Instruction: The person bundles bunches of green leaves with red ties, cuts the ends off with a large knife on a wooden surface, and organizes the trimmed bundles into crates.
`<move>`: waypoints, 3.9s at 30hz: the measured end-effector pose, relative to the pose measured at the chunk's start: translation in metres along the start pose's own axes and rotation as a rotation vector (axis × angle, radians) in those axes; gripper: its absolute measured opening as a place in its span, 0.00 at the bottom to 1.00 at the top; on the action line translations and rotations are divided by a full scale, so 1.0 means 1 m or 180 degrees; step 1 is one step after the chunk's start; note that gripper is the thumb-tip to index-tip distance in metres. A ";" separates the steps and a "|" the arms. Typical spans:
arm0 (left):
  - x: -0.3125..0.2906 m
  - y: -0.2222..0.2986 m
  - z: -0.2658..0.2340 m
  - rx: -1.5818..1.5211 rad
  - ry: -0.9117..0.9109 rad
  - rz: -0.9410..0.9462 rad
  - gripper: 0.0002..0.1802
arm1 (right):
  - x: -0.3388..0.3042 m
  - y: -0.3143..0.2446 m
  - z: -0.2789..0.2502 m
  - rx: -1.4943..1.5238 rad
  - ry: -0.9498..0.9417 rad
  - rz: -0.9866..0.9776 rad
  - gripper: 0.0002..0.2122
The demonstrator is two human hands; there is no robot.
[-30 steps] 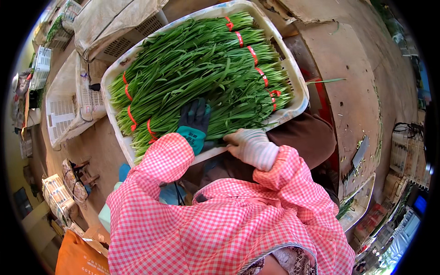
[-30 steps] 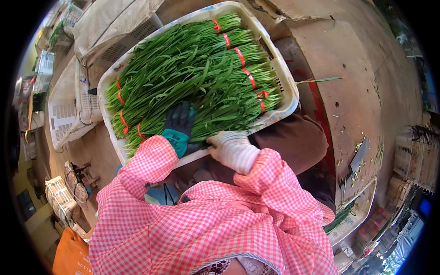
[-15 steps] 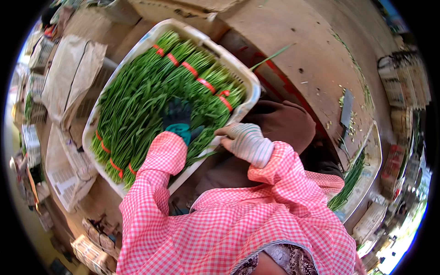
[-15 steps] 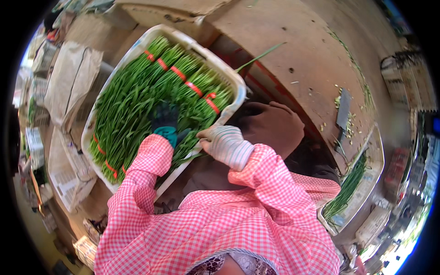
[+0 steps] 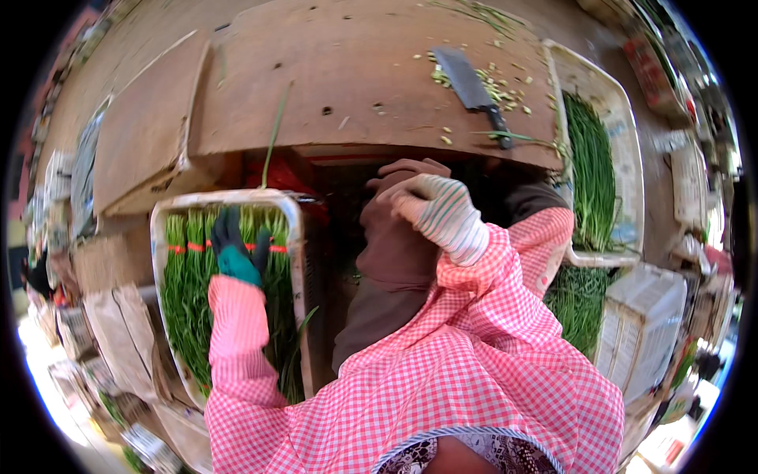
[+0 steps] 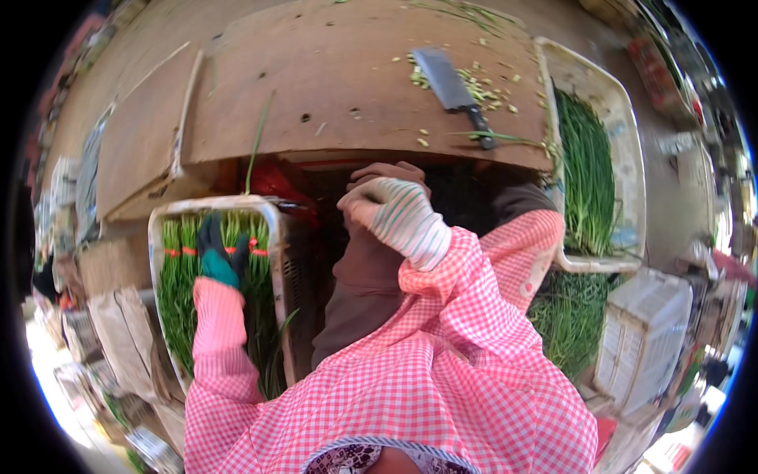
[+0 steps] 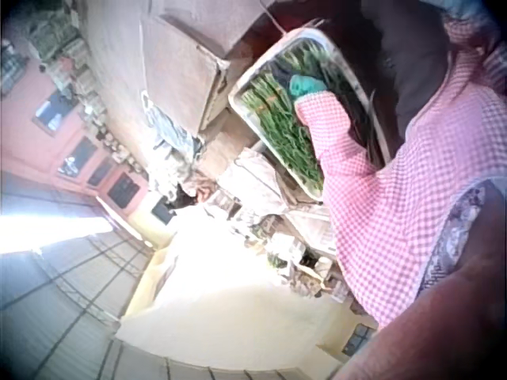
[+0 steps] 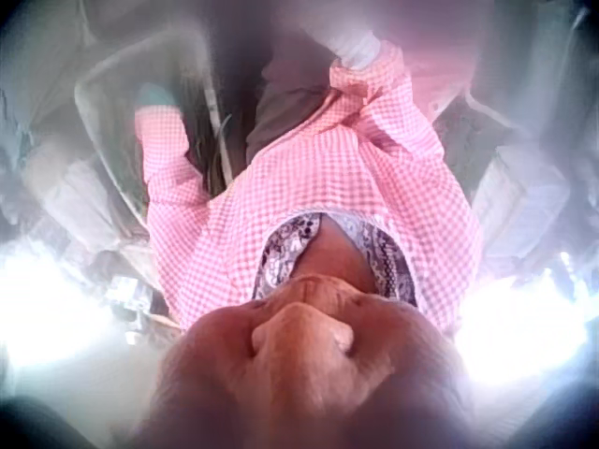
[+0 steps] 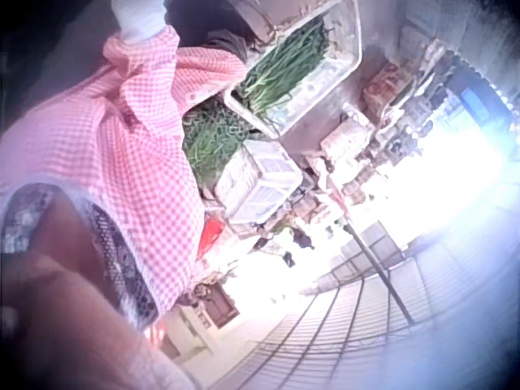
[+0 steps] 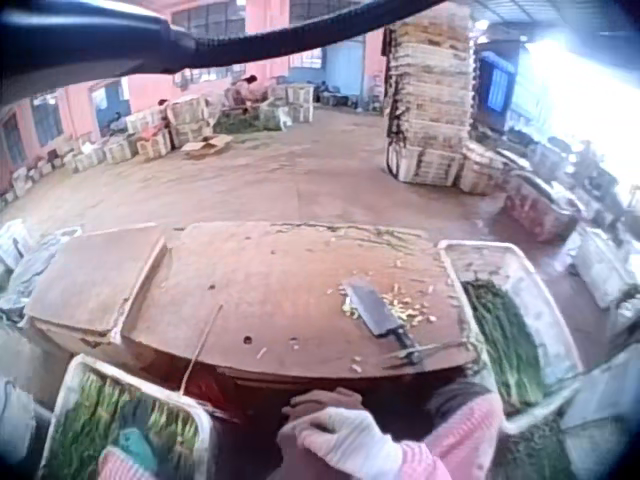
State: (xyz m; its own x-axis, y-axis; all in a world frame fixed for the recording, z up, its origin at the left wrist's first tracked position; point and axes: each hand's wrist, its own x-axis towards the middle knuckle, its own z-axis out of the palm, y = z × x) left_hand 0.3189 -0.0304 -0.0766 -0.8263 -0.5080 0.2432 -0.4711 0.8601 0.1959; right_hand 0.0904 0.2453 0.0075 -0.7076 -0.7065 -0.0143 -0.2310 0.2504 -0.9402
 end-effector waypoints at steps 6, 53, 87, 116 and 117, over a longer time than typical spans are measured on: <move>0.111 0.020 0.082 0.0361 -0.0946 0.0034 0.25 | -0.044 0.028 -0.090 0.0397 0.1121 0.1475 0.09; 0.133 0.538 0.134 -0.2638 -0.2755 0.2681 0.20 | -0.201 0.322 -0.478 -0.2794 0.0681 0.4385 0.46; 0.063 0.685 0.308 -0.4536 -0.5396 -0.0416 0.25 | -0.150 0.287 -0.418 -0.0920 0.2415 0.1466 0.13; 0.098 0.689 0.290 -0.3392 -0.5759 -0.1262 0.14 | -0.175 0.245 -0.387 -0.1938 0.1116 0.2931 0.28; 0.100 0.688 0.276 -0.3700 -0.5749 -0.1261 0.14 | -0.163 0.248 -0.384 -0.2004 0.0783 0.3023 0.32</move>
State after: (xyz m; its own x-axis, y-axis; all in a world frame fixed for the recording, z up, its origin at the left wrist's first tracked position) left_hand -0.1730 0.5235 -0.1796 -0.4056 0.5737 -0.7116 -0.8706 -0.0052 0.4920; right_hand -0.1074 0.6768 -0.0928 -0.8686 0.0717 -0.4904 0.2195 0.9428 -0.2509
